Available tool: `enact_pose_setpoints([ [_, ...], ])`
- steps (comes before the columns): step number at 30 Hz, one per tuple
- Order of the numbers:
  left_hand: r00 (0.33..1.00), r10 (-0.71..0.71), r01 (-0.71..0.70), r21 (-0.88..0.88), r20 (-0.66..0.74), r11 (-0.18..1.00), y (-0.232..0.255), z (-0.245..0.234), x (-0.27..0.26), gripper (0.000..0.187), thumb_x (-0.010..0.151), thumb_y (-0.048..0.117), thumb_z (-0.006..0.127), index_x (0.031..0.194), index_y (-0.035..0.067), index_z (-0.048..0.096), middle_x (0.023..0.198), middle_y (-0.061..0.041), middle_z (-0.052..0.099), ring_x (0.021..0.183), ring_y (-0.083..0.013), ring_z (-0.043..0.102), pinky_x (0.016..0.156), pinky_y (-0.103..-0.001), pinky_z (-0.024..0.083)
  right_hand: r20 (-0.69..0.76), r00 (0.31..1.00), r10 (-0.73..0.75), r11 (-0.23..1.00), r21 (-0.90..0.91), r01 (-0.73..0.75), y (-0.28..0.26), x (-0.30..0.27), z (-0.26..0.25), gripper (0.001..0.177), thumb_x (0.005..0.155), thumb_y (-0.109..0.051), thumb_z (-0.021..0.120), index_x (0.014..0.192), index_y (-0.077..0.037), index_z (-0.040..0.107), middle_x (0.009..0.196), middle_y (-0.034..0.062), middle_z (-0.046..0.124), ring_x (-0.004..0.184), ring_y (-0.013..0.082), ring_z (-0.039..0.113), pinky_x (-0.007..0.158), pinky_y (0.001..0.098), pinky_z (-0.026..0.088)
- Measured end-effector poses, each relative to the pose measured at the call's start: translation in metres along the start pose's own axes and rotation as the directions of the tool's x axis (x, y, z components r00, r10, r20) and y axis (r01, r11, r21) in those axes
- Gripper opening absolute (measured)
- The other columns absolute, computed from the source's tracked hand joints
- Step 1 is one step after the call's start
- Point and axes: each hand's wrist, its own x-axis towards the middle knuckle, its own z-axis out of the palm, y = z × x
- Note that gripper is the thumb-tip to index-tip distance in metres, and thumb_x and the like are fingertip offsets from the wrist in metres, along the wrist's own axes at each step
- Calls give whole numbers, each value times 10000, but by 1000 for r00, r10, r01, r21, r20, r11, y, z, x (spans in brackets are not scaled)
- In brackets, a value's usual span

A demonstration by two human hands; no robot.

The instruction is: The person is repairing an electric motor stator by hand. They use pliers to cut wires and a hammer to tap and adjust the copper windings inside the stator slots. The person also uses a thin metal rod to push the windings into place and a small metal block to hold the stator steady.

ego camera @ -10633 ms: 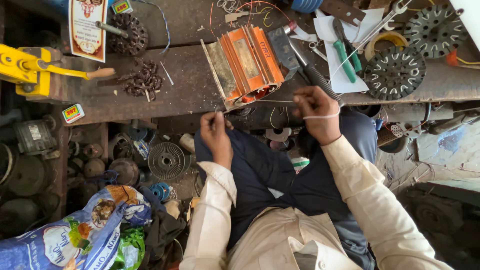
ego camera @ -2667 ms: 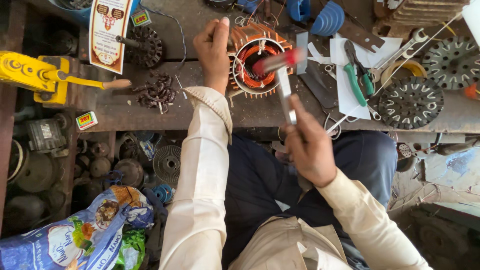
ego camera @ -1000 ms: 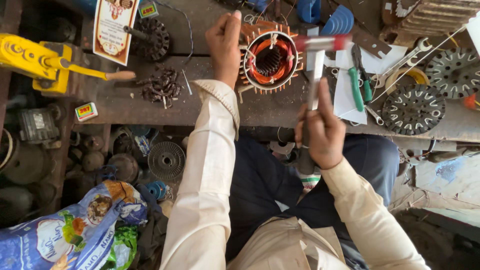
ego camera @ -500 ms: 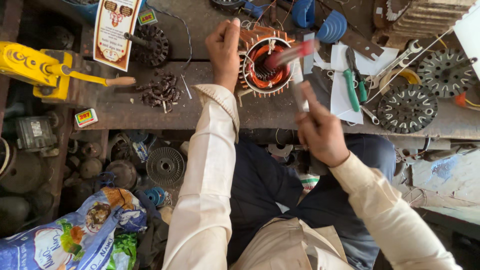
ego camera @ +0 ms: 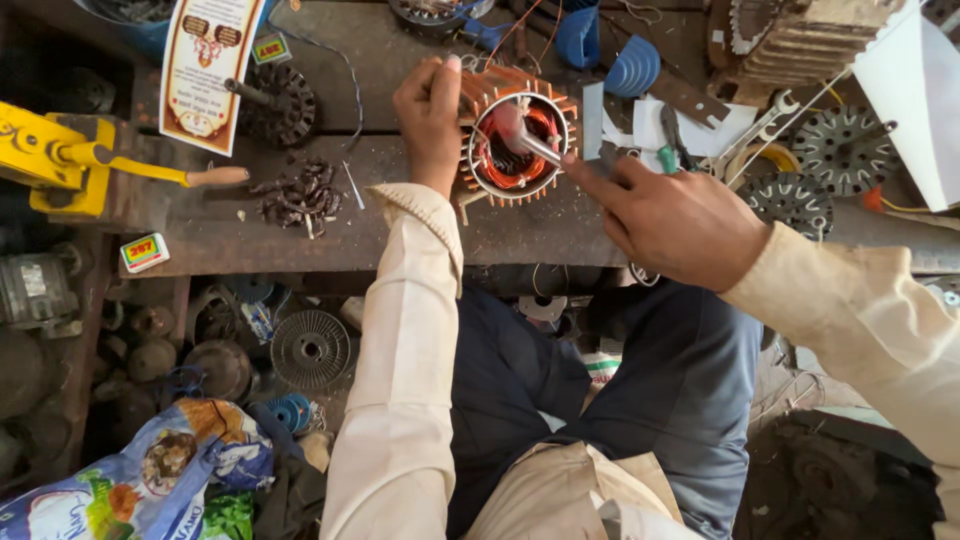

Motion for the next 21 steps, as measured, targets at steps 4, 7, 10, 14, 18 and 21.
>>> enact_pose_setpoints([
  [4,997,-80,81,-53,22,995,-3,-1,1,355,1030,133,599,698,42,514,643,39,490,552,-45,474,508,-256,375,-147,986,-75,997,-12,74,-8,-4,-11,663,969,-198,596,1593,-94,398,1041,133,611,544,241,624,467,385,549],
  [7,999,37,-38,37,5,999,-7,-2,2,378,1053,127,608,706,46,482,672,26,444,603,-58,415,561,-266,336,104,994,28,985,-174,-9,-9,4,-6,724,915,-300,637,1584,-136,412,1002,126,605,513,246,654,411,373,553],
  [10,1000,5,-5,-24,-2,1000,-7,1,2,352,1038,135,611,720,43,490,695,25,456,608,-73,445,561,-292,368,-45,999,-2,994,-109,-3,-11,-8,-10,640,937,-228,637,1539,-127,444,984,118,606,520,232,635,445,375,543],
  [14,998,54,-55,16,25,998,-4,-3,4,355,1071,161,617,764,19,507,714,7,469,668,-105,426,617,-326,357,-38,999,-15,998,-58,13,-7,-10,-2,693,913,-239,646,1560,-115,433,945,137,596,518,268,629,452,402,540],
  [18,1000,-17,17,15,11,1000,1,-1,3,359,1028,157,603,702,14,549,671,17,498,570,-116,466,552,-312,374,-131,989,62,995,84,-51,-9,-17,-3,648,963,-221,604,1578,-121,429,964,124,597,545,309,616,504,424,534],
  [21,1000,-17,17,0,6,1000,4,-1,0,351,1022,151,602,736,-5,471,702,4,466,611,-130,473,576,-323,390,-14,997,82,996,39,-81,-16,-14,2,669,947,-238,608,1585,-152,429,938,127,598,513,317,617,471,422,533],
])
